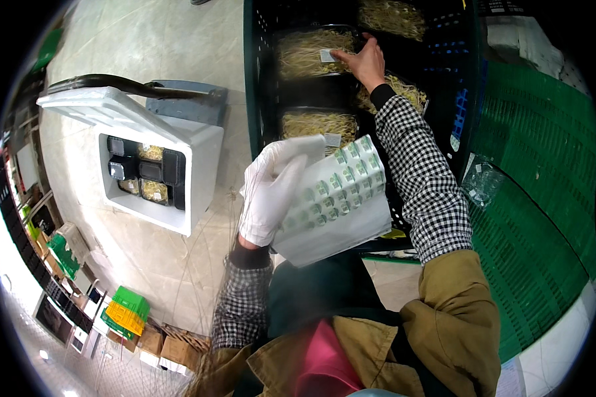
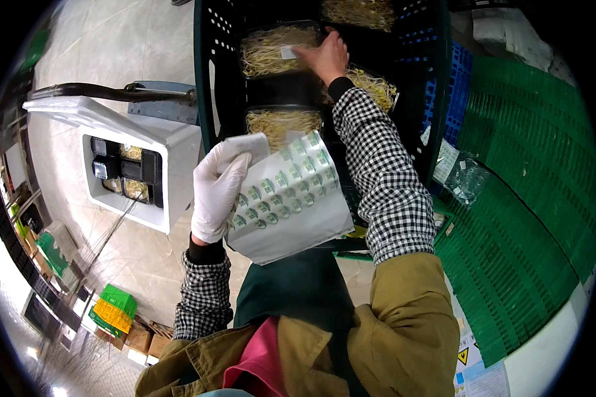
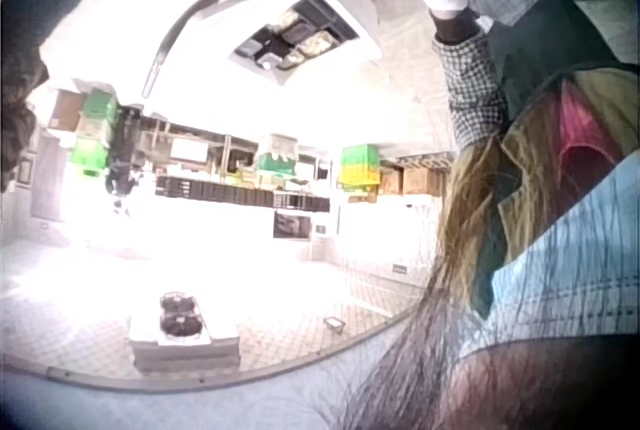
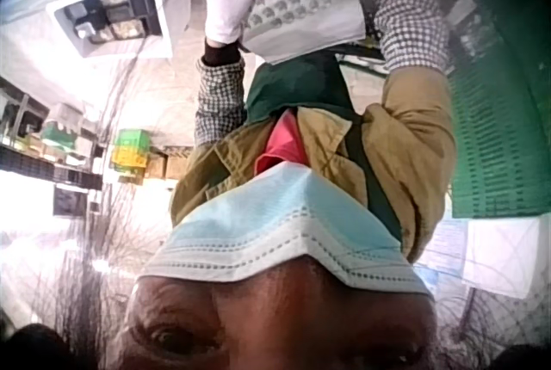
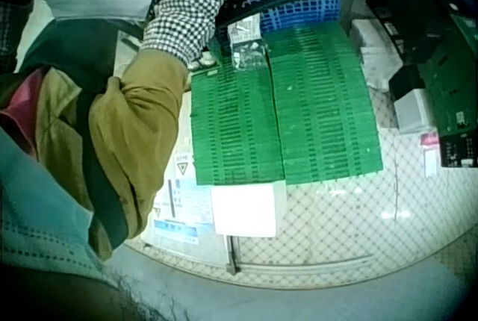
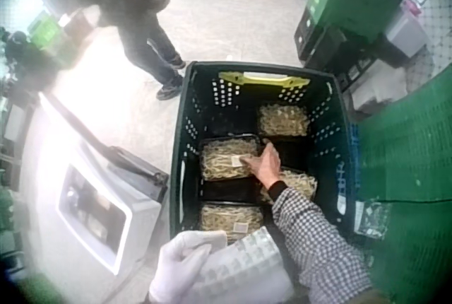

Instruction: The person labels multiple black plastic containers filled with bean sprouts by applying small white stickers from a sheet. They pick up each container from a green crate, place it into a white cooler, and affix a label to the top before repeating the process.

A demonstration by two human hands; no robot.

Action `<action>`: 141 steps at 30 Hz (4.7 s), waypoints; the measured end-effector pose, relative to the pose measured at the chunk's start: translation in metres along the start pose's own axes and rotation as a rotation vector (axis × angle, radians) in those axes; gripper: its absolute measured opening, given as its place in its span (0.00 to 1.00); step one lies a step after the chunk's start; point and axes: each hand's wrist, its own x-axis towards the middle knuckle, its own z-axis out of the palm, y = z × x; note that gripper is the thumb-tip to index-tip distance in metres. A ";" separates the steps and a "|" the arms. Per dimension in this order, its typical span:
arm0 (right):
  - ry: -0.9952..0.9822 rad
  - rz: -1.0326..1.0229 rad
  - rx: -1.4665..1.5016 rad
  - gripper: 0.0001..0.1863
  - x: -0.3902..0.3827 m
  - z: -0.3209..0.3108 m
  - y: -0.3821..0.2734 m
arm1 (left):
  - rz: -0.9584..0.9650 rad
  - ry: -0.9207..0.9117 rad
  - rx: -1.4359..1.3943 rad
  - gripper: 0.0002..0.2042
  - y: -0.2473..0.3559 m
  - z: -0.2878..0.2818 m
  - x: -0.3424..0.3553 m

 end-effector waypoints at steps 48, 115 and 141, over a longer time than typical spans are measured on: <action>0.198 -0.305 -0.087 0.12 0.091 -0.112 0.046 | -0.124 0.083 -0.056 0.08 0.007 0.028 0.017; -0.329 -0.671 0.391 0.03 -0.164 -0.203 -0.063 | -0.006 0.078 -0.009 0.10 -0.018 -0.002 -0.040; 0.281 0.226 -0.024 0.13 -0.103 -0.084 0.107 | -0.005 0.116 0.018 0.09 -0.015 -0.010 -0.042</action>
